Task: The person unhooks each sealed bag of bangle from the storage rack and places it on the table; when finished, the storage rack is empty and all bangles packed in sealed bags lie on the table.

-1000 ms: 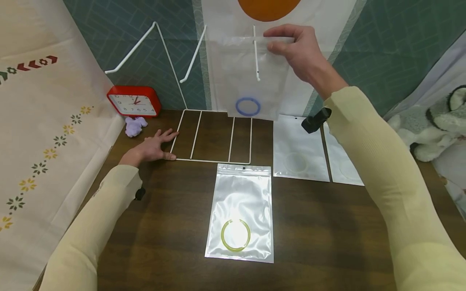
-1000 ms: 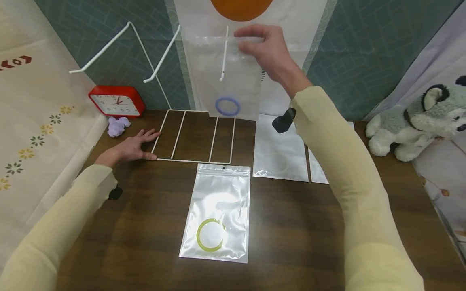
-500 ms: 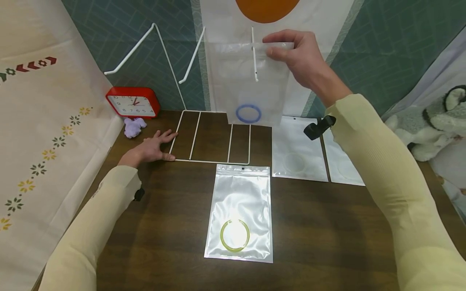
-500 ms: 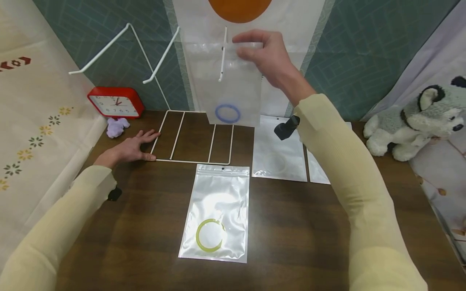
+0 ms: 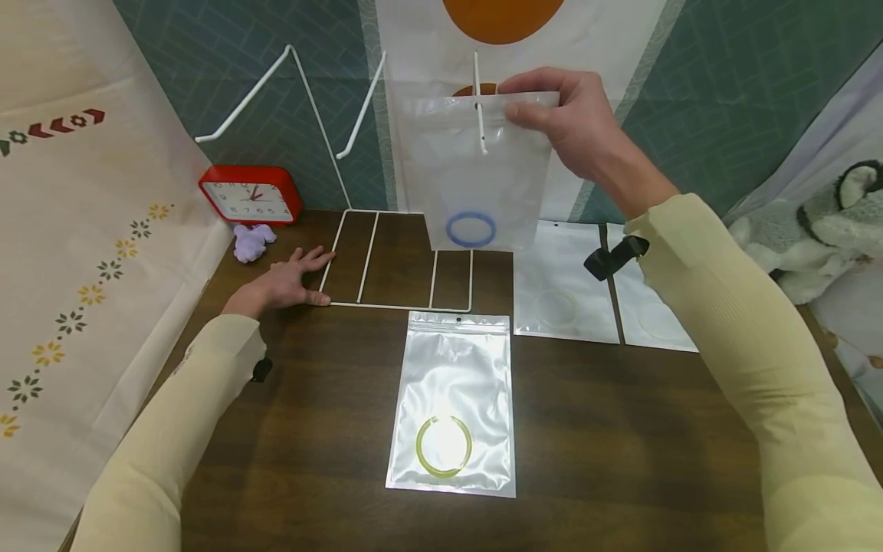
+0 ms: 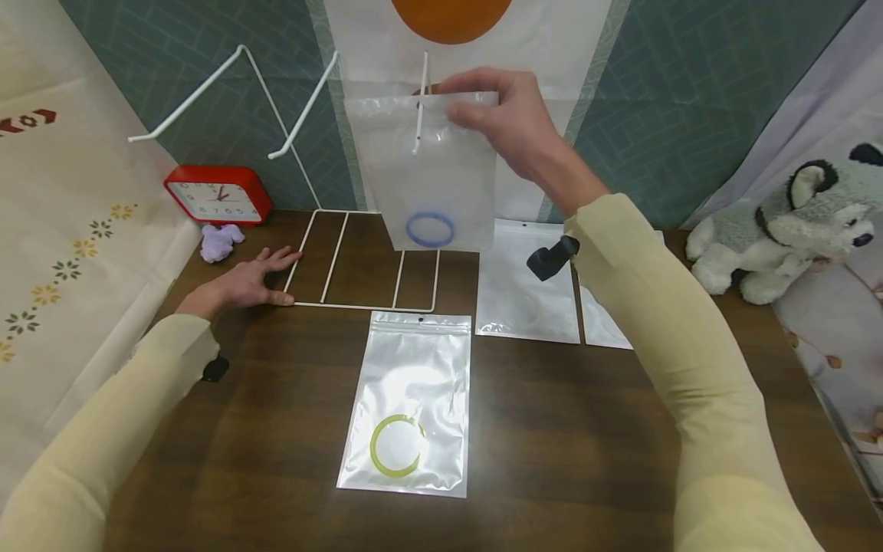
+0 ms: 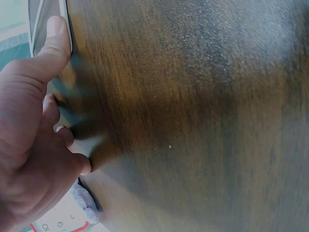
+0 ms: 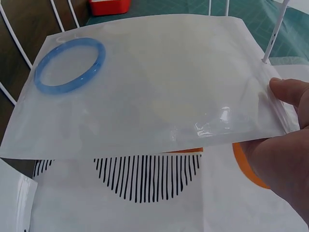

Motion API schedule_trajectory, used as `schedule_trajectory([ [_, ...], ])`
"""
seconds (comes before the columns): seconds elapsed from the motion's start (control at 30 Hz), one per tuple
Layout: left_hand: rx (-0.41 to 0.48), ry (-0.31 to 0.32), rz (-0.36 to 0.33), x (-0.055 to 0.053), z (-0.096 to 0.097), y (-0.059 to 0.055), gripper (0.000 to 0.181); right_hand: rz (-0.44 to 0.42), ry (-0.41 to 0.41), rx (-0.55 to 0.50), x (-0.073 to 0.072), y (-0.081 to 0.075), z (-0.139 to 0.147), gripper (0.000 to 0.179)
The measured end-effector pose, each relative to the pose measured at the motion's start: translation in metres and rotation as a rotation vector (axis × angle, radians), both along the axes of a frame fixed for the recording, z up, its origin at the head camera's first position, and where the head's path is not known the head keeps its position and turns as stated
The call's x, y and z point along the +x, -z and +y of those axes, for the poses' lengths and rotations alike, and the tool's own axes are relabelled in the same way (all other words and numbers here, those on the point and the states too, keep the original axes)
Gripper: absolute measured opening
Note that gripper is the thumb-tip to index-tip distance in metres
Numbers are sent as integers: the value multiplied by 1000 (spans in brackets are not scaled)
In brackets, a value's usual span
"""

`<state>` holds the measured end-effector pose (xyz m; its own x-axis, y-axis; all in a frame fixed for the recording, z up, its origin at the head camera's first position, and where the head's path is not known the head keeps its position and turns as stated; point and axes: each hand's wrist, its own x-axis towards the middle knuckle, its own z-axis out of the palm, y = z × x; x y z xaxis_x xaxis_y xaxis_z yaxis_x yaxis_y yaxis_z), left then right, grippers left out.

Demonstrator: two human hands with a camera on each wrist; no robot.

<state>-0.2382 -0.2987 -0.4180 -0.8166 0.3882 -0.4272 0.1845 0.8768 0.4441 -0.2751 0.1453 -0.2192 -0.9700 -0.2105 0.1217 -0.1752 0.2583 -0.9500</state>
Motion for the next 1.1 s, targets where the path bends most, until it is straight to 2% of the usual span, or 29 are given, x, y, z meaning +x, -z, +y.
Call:
schedule_trajectory([
  [0.63, -2, 5, 5, -2, -4, 0, 98, 33, -40, 24, 22, -1, 4, 27],
  [0.83, -1, 17, 9, -3, -3, 1, 96, 6, -48, 25, 32, -2, 5, 28],
  [1.1, 8, 24, 11, -4, -1, 1, 96, -40, -76, -27, 49, -4, 8, 27],
])
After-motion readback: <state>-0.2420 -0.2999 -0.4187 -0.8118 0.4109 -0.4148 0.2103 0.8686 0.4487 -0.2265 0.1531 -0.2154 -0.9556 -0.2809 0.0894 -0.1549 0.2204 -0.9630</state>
